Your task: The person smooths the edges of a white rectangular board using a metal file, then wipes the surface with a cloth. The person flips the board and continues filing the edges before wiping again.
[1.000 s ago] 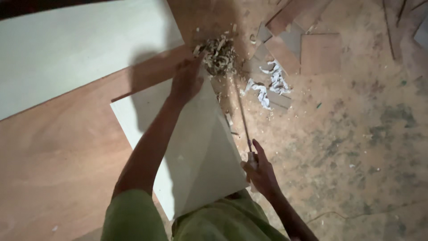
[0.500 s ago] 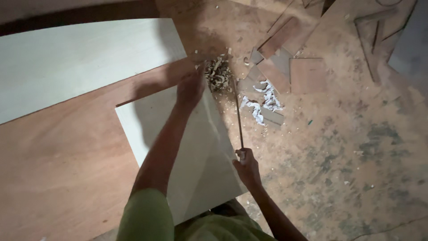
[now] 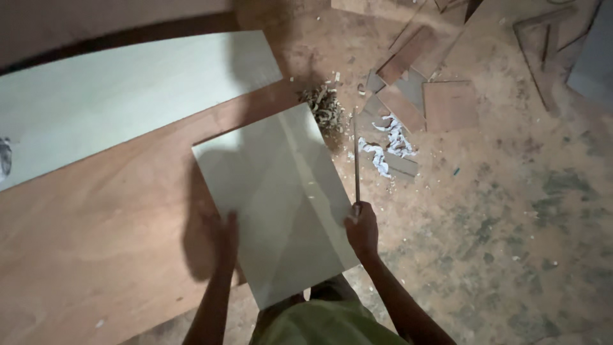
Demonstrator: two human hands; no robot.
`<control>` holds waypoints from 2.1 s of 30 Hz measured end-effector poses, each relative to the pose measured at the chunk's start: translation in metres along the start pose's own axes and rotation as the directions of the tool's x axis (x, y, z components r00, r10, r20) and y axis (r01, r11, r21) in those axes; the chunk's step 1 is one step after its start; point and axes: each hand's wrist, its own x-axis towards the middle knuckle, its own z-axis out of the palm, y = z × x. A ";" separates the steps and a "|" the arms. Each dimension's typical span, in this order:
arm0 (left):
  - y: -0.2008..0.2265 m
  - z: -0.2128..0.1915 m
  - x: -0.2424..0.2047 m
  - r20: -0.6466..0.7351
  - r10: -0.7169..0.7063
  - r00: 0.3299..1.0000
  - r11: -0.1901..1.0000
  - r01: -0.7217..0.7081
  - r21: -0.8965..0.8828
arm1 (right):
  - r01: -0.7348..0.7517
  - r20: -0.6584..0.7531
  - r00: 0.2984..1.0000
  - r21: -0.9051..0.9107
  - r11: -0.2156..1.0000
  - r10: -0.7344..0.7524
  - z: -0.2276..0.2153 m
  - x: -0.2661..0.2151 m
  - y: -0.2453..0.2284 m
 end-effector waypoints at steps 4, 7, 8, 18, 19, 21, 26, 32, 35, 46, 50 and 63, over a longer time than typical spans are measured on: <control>0.051 0.020 0.031 0.129 -0.101 0.986 0.977 0.123 -0.175 | 0.075 -0.043 0.996 -0.004 0.997 -0.075 0.011 -0.027 -0.009; 0.090 -0.011 0.043 0.174 -0.061 0.983 0.976 0.095 -0.195 | -0.182 0.141 0.976 0.130 0.975 0.163 0.026 -0.088 -0.012; 0.104 -0.019 0.051 0.183 -0.024 0.983 0.978 0.062 -0.200 | -0.337 0.237 0.927 0.182 0.924 0.291 0.031 -0.103 -0.011; 0.021 -0.081 -0.059 -0.202 0.136 0.970 0.917 -0.200 -0.344 | 0.214 -0.062 0.977 0.181 0.960 -0.206 -0.017 0.095 -0.016; 0.000 -0.072 -0.073 -0.112 0.063 0.992 0.945 -0.095 -0.314 | 0.329 -0.081 0.944 0.198 0.924 -0.319 -0.018 0.125 -0.023; -0.032 -0.058 -0.098 0.057 -0.106 0.993 0.969 0.116 -0.220 | 0.484 -0.104 0.874 0.105 0.868 -0.475 -0.006 0.168 -0.040; -0.039 -0.044 -0.101 0.186 -0.485 0.855 0.779 0.518 -0.354 | 0.349 -0.043 0.936 -0.004 0.937 -0.349 0.018 0.191 -0.065; -0.028 -0.083 -0.015 -0.032 -0.181 0.983 0.983 0.180 -0.043 | 0.136 -0.126 0.982 -0.068 0.988 -0.143 0.008 0.104 -0.041; -0.026 -0.087 0.041 -0.058 -0.049 0.997 0.984 0.058 0.171 | 0.145 -0.167 0.974 -0.050 0.988 -0.151 0.004 0.054 -0.026; 0.089 -0.054 0.089 -0.139 0.335 0.932 0.940 -0.340 -0.015 | 0.052 -0.125 0.992 0.315 0.948 -0.013 -0.037 -0.006 -0.062; 0.136 0.031 -0.005 0.429 0.644 0.633 0.700 -0.714 0.002 | -0.029 0.044 0.999 0.292 0.956 0.017 -0.083 -0.020 -0.064; 0.172 0.078 -0.064 0.612 0.770 0.181 0.294 -0.952 -0.088 | -0.087 0.519 0.854 0.188 0.978 -0.024 -0.118 -0.011 -0.083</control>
